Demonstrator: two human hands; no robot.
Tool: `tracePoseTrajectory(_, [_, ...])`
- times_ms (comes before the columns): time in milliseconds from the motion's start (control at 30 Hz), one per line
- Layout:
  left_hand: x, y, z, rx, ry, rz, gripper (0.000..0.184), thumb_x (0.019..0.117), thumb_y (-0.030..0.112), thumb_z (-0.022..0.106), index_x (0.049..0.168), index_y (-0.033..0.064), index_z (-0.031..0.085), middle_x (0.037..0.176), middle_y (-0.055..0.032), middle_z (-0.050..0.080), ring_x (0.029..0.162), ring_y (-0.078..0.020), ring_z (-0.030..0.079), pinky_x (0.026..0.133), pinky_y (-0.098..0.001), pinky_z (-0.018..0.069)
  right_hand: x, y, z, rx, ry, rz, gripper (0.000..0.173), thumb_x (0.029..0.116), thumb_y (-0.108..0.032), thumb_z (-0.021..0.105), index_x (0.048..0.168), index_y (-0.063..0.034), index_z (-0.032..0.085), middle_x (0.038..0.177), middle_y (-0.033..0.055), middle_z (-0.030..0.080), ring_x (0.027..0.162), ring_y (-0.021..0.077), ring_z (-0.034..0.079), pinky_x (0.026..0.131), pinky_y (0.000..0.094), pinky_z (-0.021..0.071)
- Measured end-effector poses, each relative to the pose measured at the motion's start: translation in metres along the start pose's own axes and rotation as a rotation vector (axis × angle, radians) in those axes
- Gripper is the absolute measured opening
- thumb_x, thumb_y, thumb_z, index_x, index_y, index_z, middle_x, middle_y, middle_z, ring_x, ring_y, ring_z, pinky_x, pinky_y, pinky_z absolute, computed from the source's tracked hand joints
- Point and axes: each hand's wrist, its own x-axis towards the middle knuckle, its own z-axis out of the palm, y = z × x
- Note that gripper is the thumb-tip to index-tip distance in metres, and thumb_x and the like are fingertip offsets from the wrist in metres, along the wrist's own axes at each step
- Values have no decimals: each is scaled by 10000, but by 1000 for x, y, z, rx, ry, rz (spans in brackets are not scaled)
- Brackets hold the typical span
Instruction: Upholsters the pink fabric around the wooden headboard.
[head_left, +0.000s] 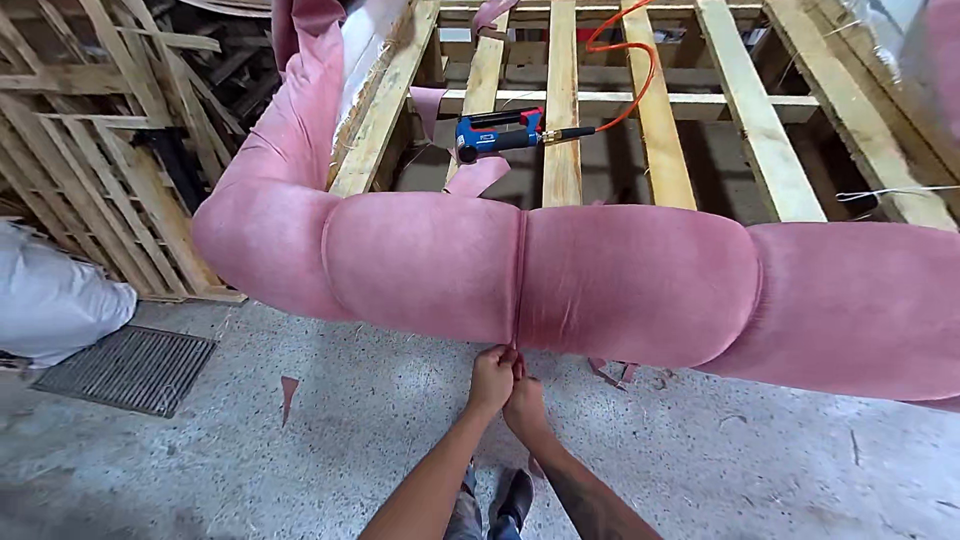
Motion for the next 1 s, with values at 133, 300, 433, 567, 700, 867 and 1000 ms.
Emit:
tracePoseTrajectory(133, [25,-19,-4,67,-5,27,268,1028,116,549,847,32,729,737,-22,685,726,-106,663,774,-330,573,26,12,21,-22,-74,46,321,966,-218,584,1129,29,709,1010,199,732,1034,362,688,968,518,514])
tracePoseTrajectory(300, [32,-23,-5,60,-17,55,242,1032,113,562,882,22,729,769,-49,697,741,-128,674,782,-344,580,34,15,20,101,-55,52,296,1003,-226,539,1035,5,720,912,154,730,937,289,709,895,493,546])
tracePoseTrajectory(433, [24,-9,-7,8,-50,-19,264,1049,139,538,921,6,727,807,-53,713,777,-129,687,814,-342,583,22,-28,-46,-249,-456,185,371,1045,-307,494,1130,-13,705,1110,205,709,1103,366,670,980,570,507])
tracePoseTrajectory(567, [14,4,-8,-62,-79,-57,286,1067,159,513,935,2,713,758,-28,666,668,-96,624,685,-294,555,-8,-117,-126,-396,-119,0,347,1050,-319,498,972,-94,749,954,105,733,957,282,713,842,522,577])
tracePoseTrajectory(700, [-9,14,-22,31,-198,16,290,1071,180,486,1014,15,717,810,-43,690,659,-113,646,663,-325,589,49,-175,-125,-487,356,-415,442,1049,-310,467,1326,-19,652,1462,151,579,1435,321,465,1210,506,356])
tracePoseTrajectory(867, [-51,17,-48,266,-264,218,334,921,116,645,1171,-104,662,1125,-206,710,1123,-226,667,1051,-372,499,97,-240,-48,-570,283,-376,749,1042,-463,420,1539,94,351,1628,331,258,1533,485,216,1231,647,207])
tracePoseTrajectory(1000, [-79,103,-114,581,-518,116,320,968,158,632,1108,-119,708,1112,-279,717,1110,-366,685,1042,-493,487,57,-302,-84,-62,-228,-759,404,1090,-293,472,1337,-26,649,1451,128,599,1393,224,530,1138,407,464])
